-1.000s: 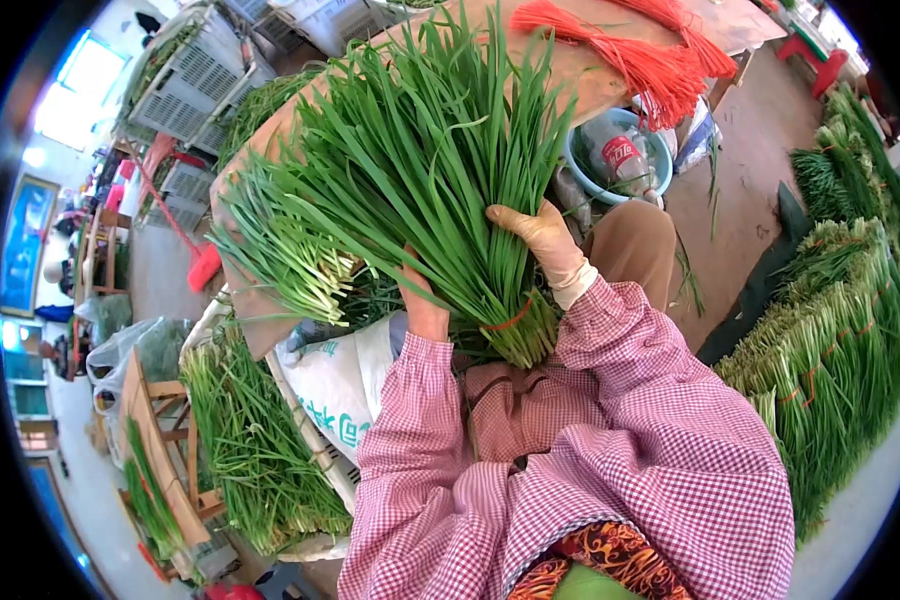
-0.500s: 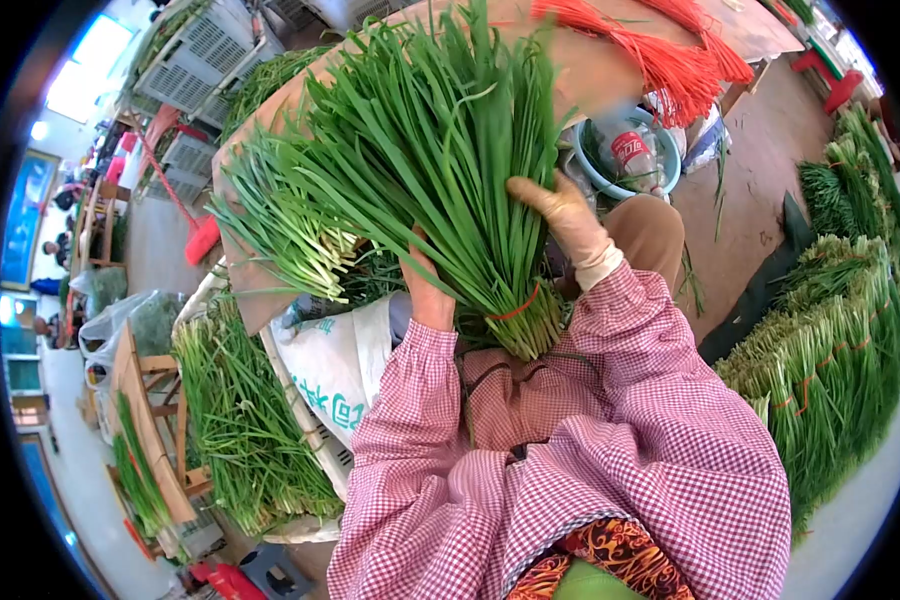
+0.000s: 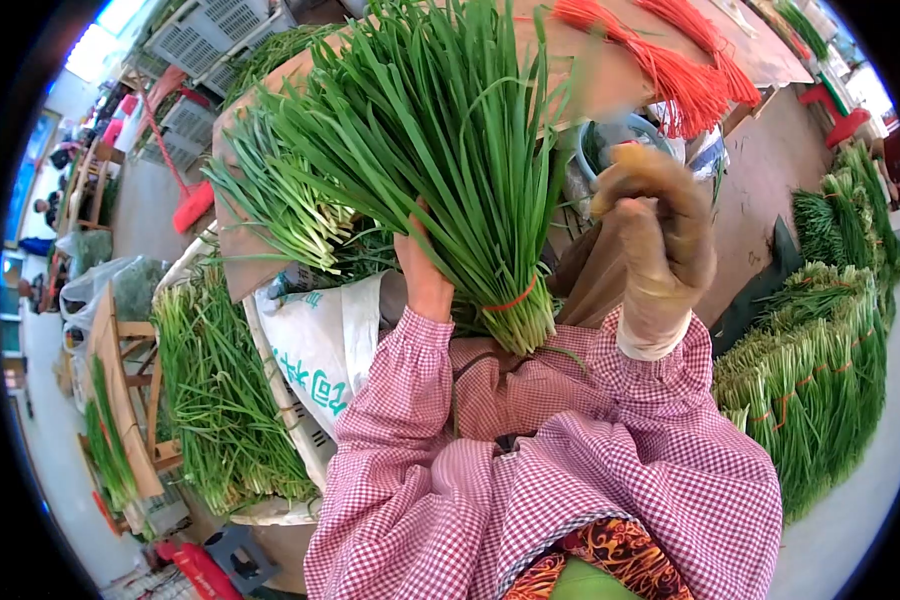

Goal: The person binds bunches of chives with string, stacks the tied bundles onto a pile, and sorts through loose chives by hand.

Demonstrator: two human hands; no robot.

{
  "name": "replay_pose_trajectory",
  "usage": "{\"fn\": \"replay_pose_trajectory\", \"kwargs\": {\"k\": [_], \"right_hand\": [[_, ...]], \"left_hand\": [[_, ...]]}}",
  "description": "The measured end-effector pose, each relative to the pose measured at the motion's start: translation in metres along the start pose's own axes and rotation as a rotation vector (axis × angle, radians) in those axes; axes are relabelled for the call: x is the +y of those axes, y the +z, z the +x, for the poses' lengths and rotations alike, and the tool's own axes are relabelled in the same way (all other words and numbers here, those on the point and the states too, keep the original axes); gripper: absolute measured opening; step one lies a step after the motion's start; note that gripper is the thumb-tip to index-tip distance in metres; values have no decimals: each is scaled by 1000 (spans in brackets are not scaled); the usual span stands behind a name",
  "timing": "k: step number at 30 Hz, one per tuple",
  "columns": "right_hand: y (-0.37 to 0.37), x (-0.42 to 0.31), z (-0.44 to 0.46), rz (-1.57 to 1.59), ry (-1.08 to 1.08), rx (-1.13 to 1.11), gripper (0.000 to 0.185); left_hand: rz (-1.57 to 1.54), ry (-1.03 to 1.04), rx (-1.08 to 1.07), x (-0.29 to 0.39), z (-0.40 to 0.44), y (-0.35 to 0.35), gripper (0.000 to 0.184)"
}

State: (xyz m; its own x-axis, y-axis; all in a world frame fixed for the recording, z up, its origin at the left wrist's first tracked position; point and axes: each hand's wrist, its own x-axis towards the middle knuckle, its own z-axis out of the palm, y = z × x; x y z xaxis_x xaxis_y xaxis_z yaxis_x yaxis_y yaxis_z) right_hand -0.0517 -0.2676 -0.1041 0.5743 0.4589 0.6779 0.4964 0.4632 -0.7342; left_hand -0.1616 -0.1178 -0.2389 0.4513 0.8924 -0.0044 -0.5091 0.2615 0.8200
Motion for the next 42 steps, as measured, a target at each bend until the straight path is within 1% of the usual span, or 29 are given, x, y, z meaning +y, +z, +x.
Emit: {"fn": "replay_pose_trajectory", "kwargs": {"k": [1, 2, 3, 4, 5, 6, 8, 9, 13, 16, 19, 20, 22, 23, 24, 27, 29, 30, 31, 32, 34, 35, 36, 37, 38, 39, 40, 41, 42], "right_hand": [[4, -6, -1, -29, 171, -89, 32], [10, -10, -1, -59, 341, -176, 30], [21, 12, -8, -197, 241, -218, 22], [29, 19, -9, -384, 202, -296, 21], [34, 25, -10, -479, 261, -330, 21], [37, 31, -10, -574, 320, -364, 23], [39, 44, -12, -654, 268, -308, 25], [40, 49, -13, -693, 242, -280, 26], [43, 62, -20, -702, 138, -354, 22], [41, 68, -23, -524, 345, -306, 20], [39, 72, -26, -245, 456, -252, 19], [38, 71, -25, -140, 575, -205, 19], [40, 65, -24, 84, 808, -129, 19], [38, 64, -23, 156, 817, -152, 19], [37, 62, -22, 200, 863, -165, 18], [30, 61, -18, 341, 992, -217, 15], [31, 65, -24, 440, 915, -177, 16], [32, 61, -23, 485, 873, -152, 16], [29, 54, -19, 450, 877, -149, 16], [23, 45, -13, 474, 810, -112, 18], [0, 36, -2, 523, 672, -45, 21], [-13, 39, 7, 443, 601, -45, 24], [-27, 46, 20, 364, 532, -45, 28], [-44, 60, 34, 173, 621, -188, 35], [-52, 75, 27, -142, 463, -235, 41], [-57, 99, 15, -454, 291, -277, 48], [-56, 120, 8, -763, 105, -313, 56], [-52, 131, 4, -229, 530, -361, 79], [-27, 96, 2, 134, 703, -246, 85]], "left_hand": [[190, 90, -36, -6, 5, -8, 28], [190, 95, -47, -12, 7, -14, 27], [190, 99, -58, -12, 7, -14, 27], [-1, 18, -41, -1, 1, -1, 27], [-190, -65, -23, 6, -5, 8, 27], [-174, -57, 10, 8, -8, 11, 27], [-139, -41, 77, 8, -10, 16, 27], [-133, -45, 72, 8, -10, 15, 28], [-133, -52, 70, -1, -4, 7, 30], [-148, -46, 55, -1, -5, 6, 30], [-157, -91, 27, 6, -9, 8, 30], [-159, -107, 17, 8, -6, 8, 31], [-155, -111, 64, 5, -3, 6, 31], [-193, -83, 66, 1, -3, 3, 32], [-228, -106, 83, 1, -3, 3, 32], [-204, -119, 76, 1, -1, -3, 32], [-236, -134, 67, 0, -1, -6, 31], [-221, -93, 88, -2, -2, -6, 33], [-221, -89, 71, -3, -1, -9, 34], [-221, -86, 52, -3, 0, -13, 34], [-260, -114, 105, -4, 2, -15, 35], [-279, -123, 135, -3, 2, -15, 35], [-251, -105, 107, 0, 1, -16, 35], [-221, -87, 79, 4, -2, -16, 35], [-190, -68, 49, 7, -3, -17, 35], [130, 35, 21, 7, -4, -20, 35], [38, 10, 33, 11, -4, -17, 35], [-54, -15, 44, 15, -5, -12, 34], [-143, -45, 57, 18, -6, -9, 34]]}}
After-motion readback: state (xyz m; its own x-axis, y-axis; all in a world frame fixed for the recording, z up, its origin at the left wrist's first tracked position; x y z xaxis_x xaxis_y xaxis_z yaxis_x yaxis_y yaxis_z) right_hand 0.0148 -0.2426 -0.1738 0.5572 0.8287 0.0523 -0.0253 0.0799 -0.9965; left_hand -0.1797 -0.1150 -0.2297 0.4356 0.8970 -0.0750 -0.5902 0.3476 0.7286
